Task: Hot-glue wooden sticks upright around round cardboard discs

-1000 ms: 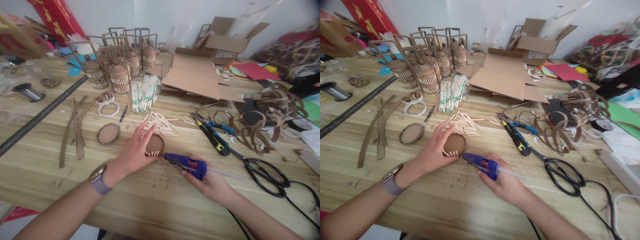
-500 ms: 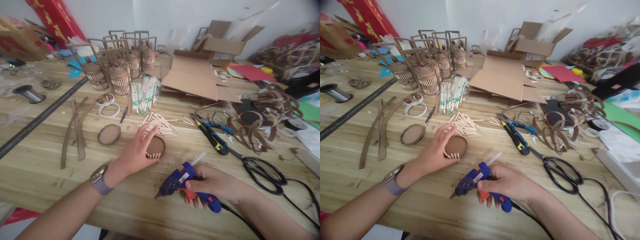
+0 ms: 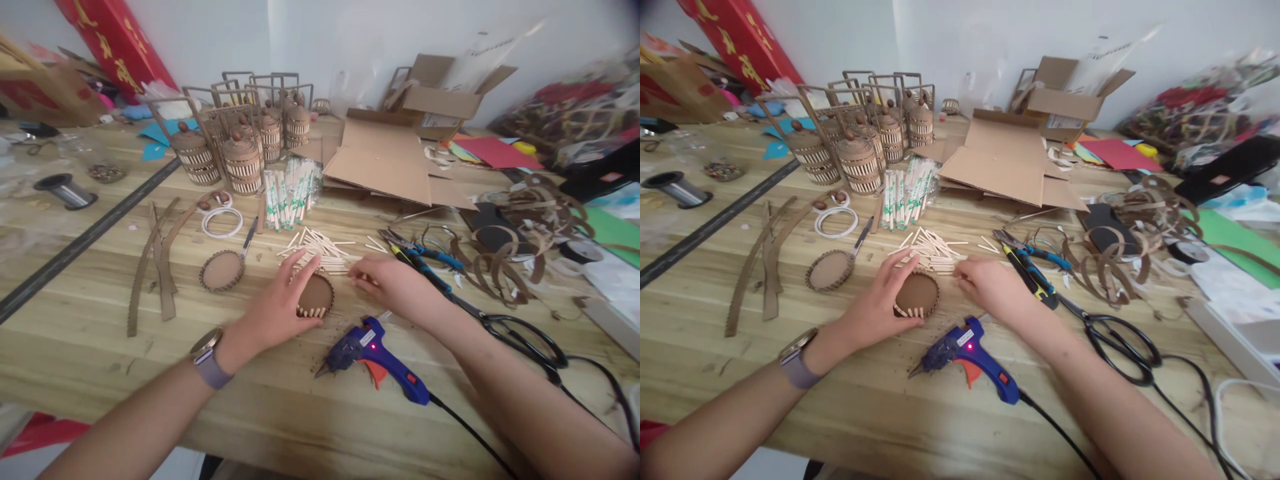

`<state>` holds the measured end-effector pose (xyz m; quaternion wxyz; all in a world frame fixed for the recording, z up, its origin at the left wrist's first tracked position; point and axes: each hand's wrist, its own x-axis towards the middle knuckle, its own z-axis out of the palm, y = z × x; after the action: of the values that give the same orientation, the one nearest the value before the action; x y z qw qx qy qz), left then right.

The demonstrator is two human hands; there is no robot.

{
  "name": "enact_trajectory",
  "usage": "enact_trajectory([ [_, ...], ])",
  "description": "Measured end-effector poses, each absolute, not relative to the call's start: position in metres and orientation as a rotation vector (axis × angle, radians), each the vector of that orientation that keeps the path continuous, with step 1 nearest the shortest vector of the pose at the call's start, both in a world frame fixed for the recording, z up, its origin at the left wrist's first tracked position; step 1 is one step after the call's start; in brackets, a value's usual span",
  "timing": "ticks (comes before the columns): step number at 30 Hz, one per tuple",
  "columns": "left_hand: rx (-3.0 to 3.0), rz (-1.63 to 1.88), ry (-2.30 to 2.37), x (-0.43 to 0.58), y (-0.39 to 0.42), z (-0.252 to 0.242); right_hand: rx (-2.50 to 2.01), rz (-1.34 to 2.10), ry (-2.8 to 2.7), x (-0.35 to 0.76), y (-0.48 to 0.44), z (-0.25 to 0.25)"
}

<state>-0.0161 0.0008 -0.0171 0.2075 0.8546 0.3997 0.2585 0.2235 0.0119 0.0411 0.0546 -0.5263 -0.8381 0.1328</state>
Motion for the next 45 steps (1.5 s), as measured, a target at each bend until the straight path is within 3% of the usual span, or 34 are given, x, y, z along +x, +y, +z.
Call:
enact_trajectory([
  [5, 2.387, 0.722, 1.104, -0.016, 0.002, -0.018, -1.533, 0.25, -2.662, 0.204, 0.031, 0.024],
  [12, 2.378, 0.705, 1.113, -0.016, 0.001, -0.017, -1.562, 0.322, -2.549, 0.214, 0.027, 0.022],
  [25, 2.379, 0.734, 1.095, -0.017, 0.002, -0.018, -1.288, 1.06, -2.285, 0.203, 0.002, 0.05],
  [45, 2.387, 0.758, 1.08, -0.017, 0.004, -0.019, -1.324, 0.774, -2.664, 0.189, -0.005, 0.042],
])
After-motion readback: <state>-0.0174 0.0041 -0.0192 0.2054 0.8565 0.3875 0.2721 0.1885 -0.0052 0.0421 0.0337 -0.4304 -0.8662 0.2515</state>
